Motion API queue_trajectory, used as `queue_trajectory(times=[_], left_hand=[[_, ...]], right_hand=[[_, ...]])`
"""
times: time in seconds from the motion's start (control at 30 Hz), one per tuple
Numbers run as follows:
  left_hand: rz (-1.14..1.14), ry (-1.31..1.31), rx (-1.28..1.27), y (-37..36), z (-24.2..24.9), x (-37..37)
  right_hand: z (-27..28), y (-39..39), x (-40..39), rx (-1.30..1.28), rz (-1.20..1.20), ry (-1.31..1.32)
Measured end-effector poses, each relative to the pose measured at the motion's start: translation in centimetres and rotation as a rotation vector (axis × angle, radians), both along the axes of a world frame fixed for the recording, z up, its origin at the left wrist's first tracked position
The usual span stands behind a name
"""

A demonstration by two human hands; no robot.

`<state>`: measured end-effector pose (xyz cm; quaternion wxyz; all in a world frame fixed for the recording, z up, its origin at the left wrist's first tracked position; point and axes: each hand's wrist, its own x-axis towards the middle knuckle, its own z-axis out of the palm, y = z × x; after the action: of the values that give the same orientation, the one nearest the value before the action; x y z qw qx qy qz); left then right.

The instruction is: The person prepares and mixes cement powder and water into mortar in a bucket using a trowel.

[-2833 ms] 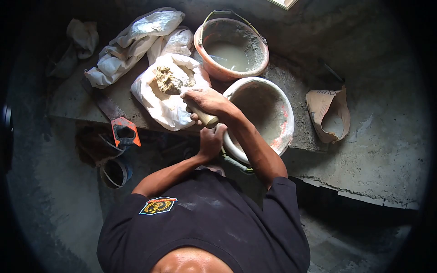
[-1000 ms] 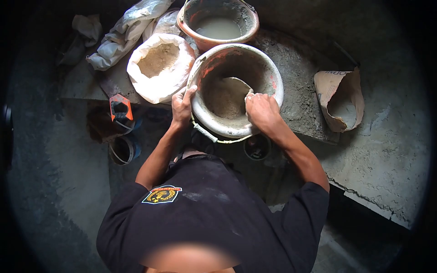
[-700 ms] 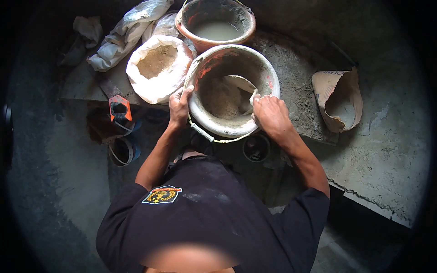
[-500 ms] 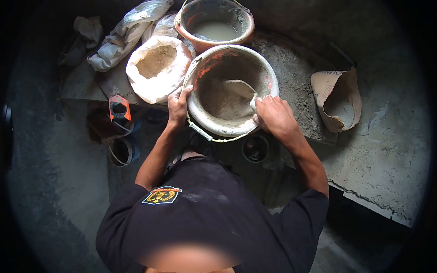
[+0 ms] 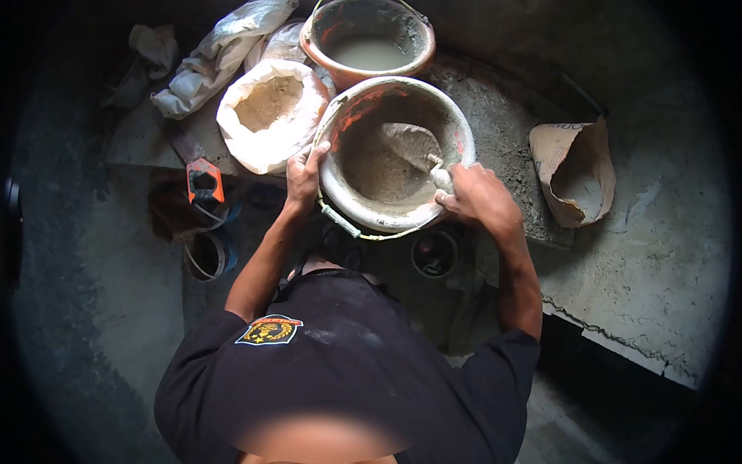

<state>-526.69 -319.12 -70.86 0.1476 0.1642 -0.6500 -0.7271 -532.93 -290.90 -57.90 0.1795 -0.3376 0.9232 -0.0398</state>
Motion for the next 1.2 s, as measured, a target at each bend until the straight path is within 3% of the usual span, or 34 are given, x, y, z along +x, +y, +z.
queue_trajectory(times=[0.07,0.13,0.27,0.33,0.4,0.47,0.5,0.53,0.6,0.63,0.7,0.73,0.8,0.93,1.0,1.07,1.13,1.2], left_hand=[[-0.024,-0.022,-0.001,-0.6,-0.2,0.0],[-0.116,-0.120,-0.072,-1.2,0.7,0.1],[-0.223,-0.178,-0.401,-4.2,3.6,1.3],[-0.154,-0.141,-0.342,-6.1,3.2,1.5],[0.088,-0.069,-0.347,-9.2,3.0,1.6],[0.417,0.057,-0.609,-12.4,2.3,0.7],[0.488,0.017,-0.706,-14.4,1.7,0.3],[0.557,-0.025,-0.803,-16.4,1.0,0.0],[0.556,-0.152,-0.953,-19.4,-0.3,-0.4],[0.406,-0.313,-0.840,-20.3,-0.3,-0.7],[0.158,-0.579,-0.737,-20.9,1.3,-1.0],[0.081,-0.544,-0.777,-20.7,1.5,-1.0],[-0.049,-0.238,-0.882,-22.4,-1.9,-1.0],[-0.031,-0.247,-0.748,-22.3,-0.1,0.0],[-0.030,-0.264,-0.740,-22.6,0.0,0.7],[-0.037,-0.365,-0.636,-22.7,0.1,1.0],[0.028,-0.229,-0.828,-22.9,-0.8,1.2],[0.028,-0.265,-0.756,-22.9,-1.2,1.3]], right_hand=[[1.1,-0.1,-0.1,-0.153,-0.162,-0.081],[2.6,0.6,-0.1,-0.265,-0.130,-0.170],[3.9,0.7,2.1,-0.376,-0.260,-0.246],[4.8,-1.0,3.5,-0.462,-0.316,-0.243],[5.3,-4.4,5.4,-0.628,-0.495,-0.282],[5.0,-9.1,6.9,-0.780,-0.576,-0.351],[5.0,-11.6,7.4,-0.802,-0.588,-0.485],[3.6,-14.5,8.2,-0.994,-0.591,-0.638],[1.2,-19.8,8.7,-1.066,-0.560,-0.916],[-1.6,-22.2,8.6,-1.093,-0.556,-0.945],[-6.7,-26.0,7.8,-0.973,-0.600,-0.772],[-5.9,-27.5,7.2,-0.866,-0.719,-0.867],[-11.5,-29.1,6.2,-0.779,-0.679,-0.462],[-11.5,-30.5,4.1,-0.673,-0.707,-0.327],[-10.5,-31.2,3.1,-0.472,-0.539,-0.114],[-12.1,-32.4,1.1,-0.404,-0.635,-0.118],[-14.4,-32.5,0.0,-0.400,-0.575,-0.205],[-15.4,-32.5,0.4,-0.368,-0.535,-0.171]])
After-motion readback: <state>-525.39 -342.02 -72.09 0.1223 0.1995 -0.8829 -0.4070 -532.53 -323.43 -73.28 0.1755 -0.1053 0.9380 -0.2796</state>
